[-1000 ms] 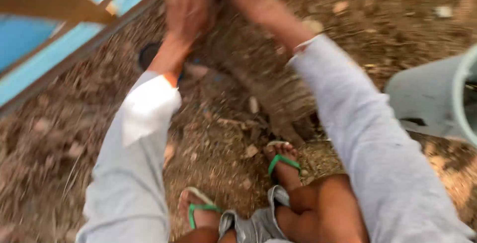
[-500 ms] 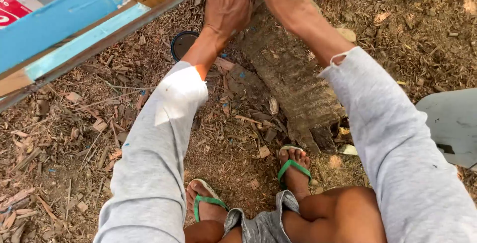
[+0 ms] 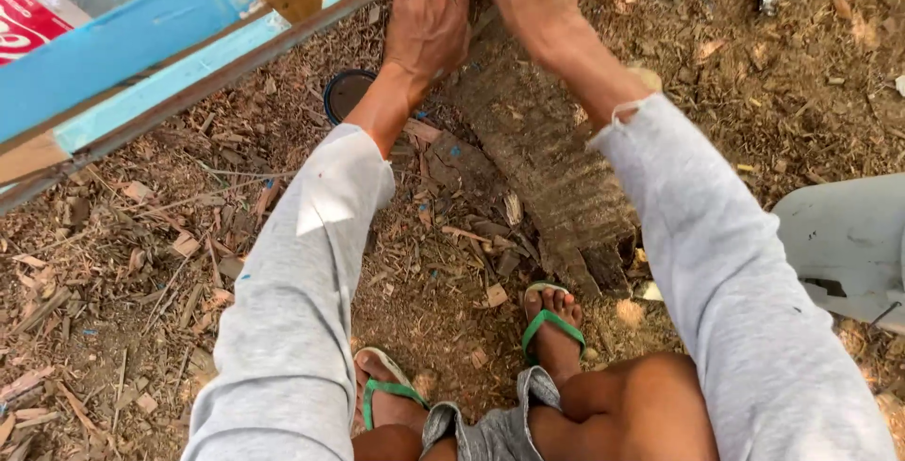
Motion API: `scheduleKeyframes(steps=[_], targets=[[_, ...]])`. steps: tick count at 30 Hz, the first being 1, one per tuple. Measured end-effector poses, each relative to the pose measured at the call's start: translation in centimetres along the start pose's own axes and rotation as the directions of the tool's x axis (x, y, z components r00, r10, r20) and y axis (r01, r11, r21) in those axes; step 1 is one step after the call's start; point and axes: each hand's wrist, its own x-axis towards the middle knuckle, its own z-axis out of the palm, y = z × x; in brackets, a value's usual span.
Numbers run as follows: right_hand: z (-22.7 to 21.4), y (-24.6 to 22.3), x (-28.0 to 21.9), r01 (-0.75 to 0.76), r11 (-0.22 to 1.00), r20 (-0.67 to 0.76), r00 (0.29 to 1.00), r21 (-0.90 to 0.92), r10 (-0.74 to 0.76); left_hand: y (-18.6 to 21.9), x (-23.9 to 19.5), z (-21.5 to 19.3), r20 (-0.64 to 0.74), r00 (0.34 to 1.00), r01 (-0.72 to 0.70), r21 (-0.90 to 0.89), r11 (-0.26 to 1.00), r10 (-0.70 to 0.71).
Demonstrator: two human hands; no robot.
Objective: Sanding the wooden frame of a boat with sandpaper
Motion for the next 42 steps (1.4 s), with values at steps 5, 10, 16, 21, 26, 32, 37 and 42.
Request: scheduleKeyframes(steps=[5, 10, 16, 21, 26, 32, 37, 42], targets=[[0.1, 2.3, 0.6, -0.038, 0.996, 0.087, 0.995, -0.08, 0.045, -0.1, 0.0, 0.6, -0.09, 0.996, -0.002, 0.106, 0.994, 0.011], [-1.3, -1.7, 0.0, 0.02, 0.998, 0.049, 0.999, -0.056, -0.017, 0.1, 0.3, -0.5, -0.074, 0.997, 0.01, 0.112, 0.994, -0.001], [-0.4, -0.7, 0.0, 0.032, 0.995, 0.0, 0.999, -0.093, -0.032, 0.2, 0.3, -0.4, -0.058, 0.998, 0.008, 0.099, 0.995, -0.002], [-0.5, 0.5, 0.2, 0.105, 0.963, 0.049, 0.994, -0.249, -0.096, 0.2, 0.2, -0.9, -0.035, 0.999, 0.005, 0.124, 0.992, -0.001], [-2.2, -1.0, 0.1, 0.125, 0.992, -0.026, 0.992, -0.006, -0.125, -0.1, 0.3, -1.4, -0.068, 0.998, 0.006, 0.131, 0.991, 0.003], [0.6, 4.9, 0.6, 0.122, 0.992, -0.046, 0.992, 0.014, -0.121, -0.3, 0.2, -0.6, -0.072, 0.997, 0.005, 0.179, 0.984, 0.008], [-5.1, -2.6, 1.6, -0.039, 0.993, 0.16, 0.985, -0.114, 0.057, 0.3, 0.5, -0.7, -0.196, 0.978, 0.088, 0.104, 0.991, -0.066], [-1.5, -1.1, 1.4, 0.093, 0.981, 0.028, 0.996, -0.171, -0.089, 0.1, -0.4, -0.4, -0.286, 0.954, 0.127, 0.128, 0.984, -0.086]])
